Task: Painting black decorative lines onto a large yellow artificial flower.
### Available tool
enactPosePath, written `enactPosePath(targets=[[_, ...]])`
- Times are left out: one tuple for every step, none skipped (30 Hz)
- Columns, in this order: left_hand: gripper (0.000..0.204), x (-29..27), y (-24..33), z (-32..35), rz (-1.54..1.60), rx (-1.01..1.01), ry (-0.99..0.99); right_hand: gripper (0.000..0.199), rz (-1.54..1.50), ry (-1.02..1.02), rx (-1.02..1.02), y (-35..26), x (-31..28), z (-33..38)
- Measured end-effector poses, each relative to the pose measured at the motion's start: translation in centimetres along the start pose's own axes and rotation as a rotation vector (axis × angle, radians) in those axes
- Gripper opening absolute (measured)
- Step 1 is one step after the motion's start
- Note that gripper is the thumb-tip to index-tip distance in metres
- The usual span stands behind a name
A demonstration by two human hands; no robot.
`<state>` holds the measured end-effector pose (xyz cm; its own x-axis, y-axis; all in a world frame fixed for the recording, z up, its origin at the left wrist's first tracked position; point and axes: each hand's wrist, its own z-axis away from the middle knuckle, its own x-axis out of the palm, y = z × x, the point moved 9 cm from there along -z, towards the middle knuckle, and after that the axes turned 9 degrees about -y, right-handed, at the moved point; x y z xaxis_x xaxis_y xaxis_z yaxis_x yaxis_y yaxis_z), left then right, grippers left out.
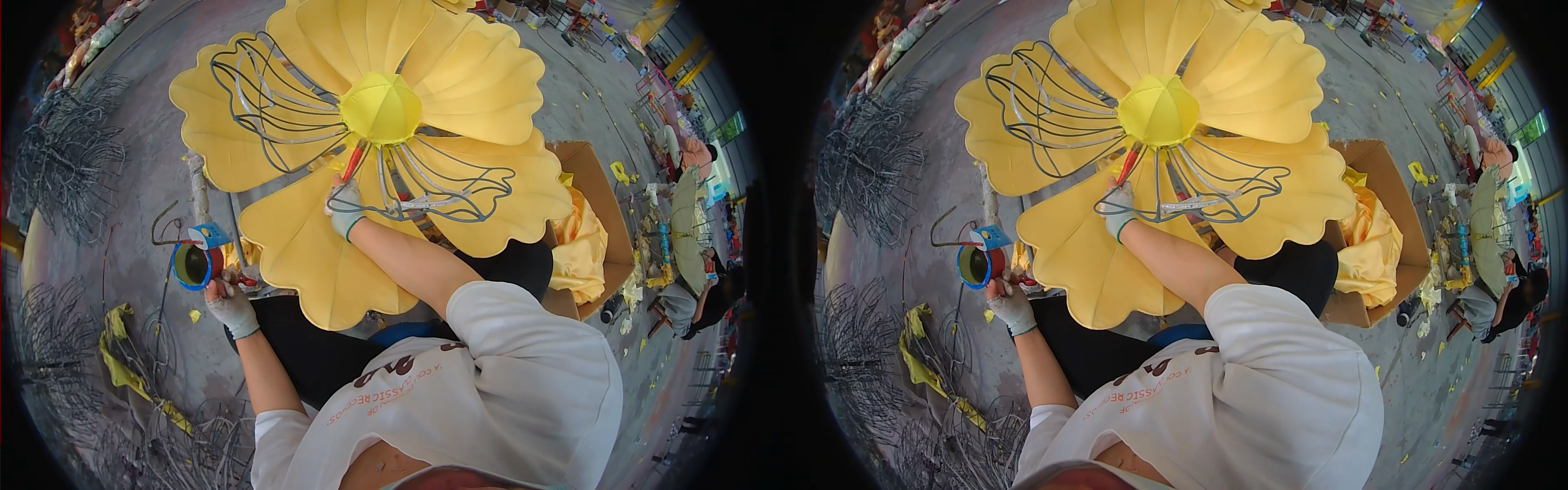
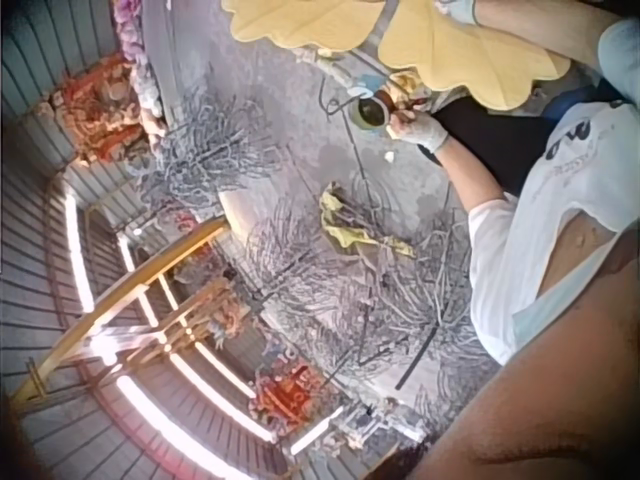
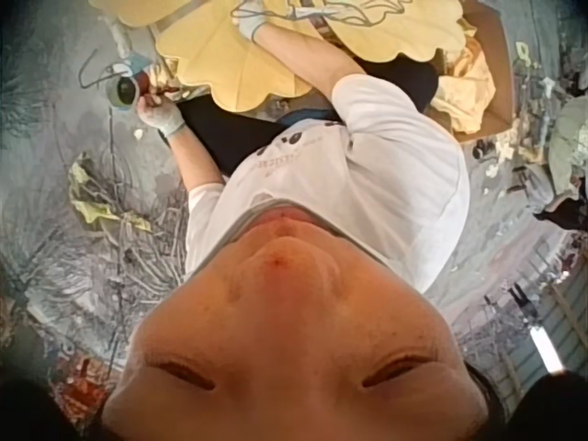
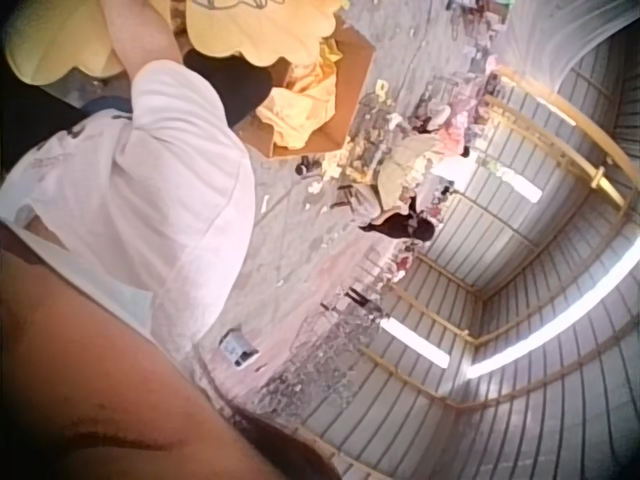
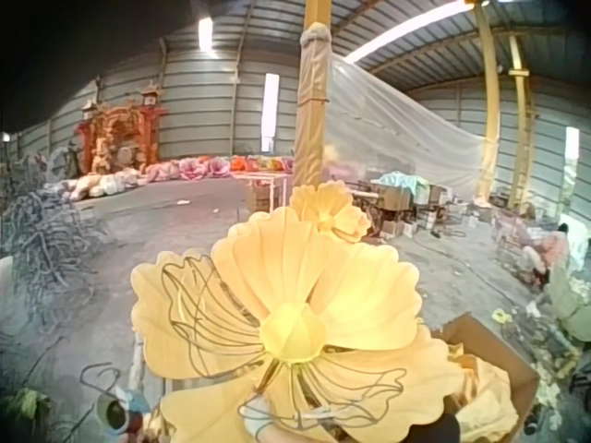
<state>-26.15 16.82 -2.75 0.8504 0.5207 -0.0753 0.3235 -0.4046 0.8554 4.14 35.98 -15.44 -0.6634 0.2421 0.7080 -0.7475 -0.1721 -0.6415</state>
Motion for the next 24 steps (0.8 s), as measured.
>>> enactPosePath(targets=[[0.025, 0.1, 1.3, 0.1, -0.172, 0.053, 0.016, 0.01, 0.033, 0.007, -0.001, -0.3, 0.4, 0.5], [0.025, -0.2, 1.0, 0.0, -0.174, 0.056, 0.013, 0.01, 0.029, 0.007, -0.002, -0.3, 0.5, 0.6], [0.023, -0.7, -0.4, 0.1, -0.037, -0.006, 0.009, 0.01, 0.025, 0.014, 0.0, -0.3, 0.6, 0.5], [0.023, -1.2, -1.9, 0.1, 0.099, -0.069, 0.005, 0.01, 0.021, 0.019, 0.004, -0.4, 0.4, 0.3], [0.022, -1.6, -3.3, 0.2, 0.235, -0.132, 0.002, 0.011, 0.018, 0.025, 0.008, -0.4, 0.2, 0.4], [0.022, -1.9, -4.7, 0.4, 0.372, -0.195, -0.001, 0.011, 0.015, 0.03, 0.011, -0.2, 0.3, 0.3], [0.022, -1.5, -4.4, 0.4, 0.374, -0.198, -0.004, 0.011, 0.016, 0.042, 0.012, -0.3, 0.0, 0.0], [0.022, -1.1, -3.8, 0.4, 0.363, -0.165, -0.013, 0.011, 0.017, 0.053, 0.012, -0.2, -0.4, -0.1], [0.021, -0.7, -2.9, 0.2, 0.351, -0.128, -0.02, 0.011, 0.017, 0.061, 0.012, -0.4, -0.6, -0.3], [0.021, -0.2, -2.0, 0.0, 0.339, -0.091, -0.027, 0.012, 0.017, 0.069, 0.013, -0.6, -1.1, -0.3], [0.021, 0.0, -1.4, -0.2, 0.327, -0.054, -0.034, 0.012, 0.017, 0.077, 0.013, -0.4, -1.2, -0.4], [0.021, -0.1, -1.6, -0.2, 0.327, -0.052, -0.035, 0.012, 0.016, 0.083, 0.014, -0.2, -1.3, -0.2], [0.02, -0.3, -1.9, -0.2, 0.333, -0.035, -0.027, 0.013, 0.014, 0.09, 0.014, 0.1, -0.9, -0.3], [0.019, -0.7, -2.3, -0.1, 0.339, -0.021, -0.018, 0.013, 0.014, 0.099, 0.017, 0.5, -1.2, 0.0], [0.019, -1.1, -2.8, 0.1, 0.344, -0.008, -0.01, 0.013, 0.014, 0.109, 0.021, 0.8, -1.2, 0.0], [0.018, -1.4, -3.1, 0.3, 0.348, 0.005, -0.001, 0.013, 0.014, 0.118, 0.025, 1.1, -1.6, 0.4], [0.018, -1.4, -3.0, 0.2, 0.348, 0.007, -0.004, 0.014, 0.011, 0.125, 0.026, 1.0, -1.7, 0.0], [0.017, -1.2, -2.4, 0.2, 0.272, 0.042, -0.02, 0.014, 0.008, 0.133, 0.027, 0.8, -1.7, -0.5], [0.016, -1.0, -1.9, 0.3, 0.197, 0.078, -0.035, 0.014, 0.005, 0.141, 0.028, 0.6, -2.0, -0.6], [0.015, -0.7, -1.3, 0.3, 0.122, 0.113, -0.05, 0.015, 0.002, 0.149, 0.03, 0.4, -2.1, -0.9], [0.016, -0.5, -0.8, 0.3, 0.047, 0.148, -0.066, 0.015, 0.0, 0.157, 0.03, 0.2, -2.2, -1.2], [0.016, -0.6, -0.9, 0.3, 0.048, 0.15, -0.068, 0.015, -0.002, 0.164, 0.031, 0.1, -2.4, -1.3], [0.017, -1.0, -2.1, 0.1, 0.302, 0.066, -0.054, 0.015, -0.003, 0.172, 0.031, 0.2, -2.5, -1.2], [0.018, -1.1, -3.3, 0.0, 0.556, -0.021, -0.041, 0.016, -0.005, 0.18, 0.031, 0.2, -2.6, -1.2]])
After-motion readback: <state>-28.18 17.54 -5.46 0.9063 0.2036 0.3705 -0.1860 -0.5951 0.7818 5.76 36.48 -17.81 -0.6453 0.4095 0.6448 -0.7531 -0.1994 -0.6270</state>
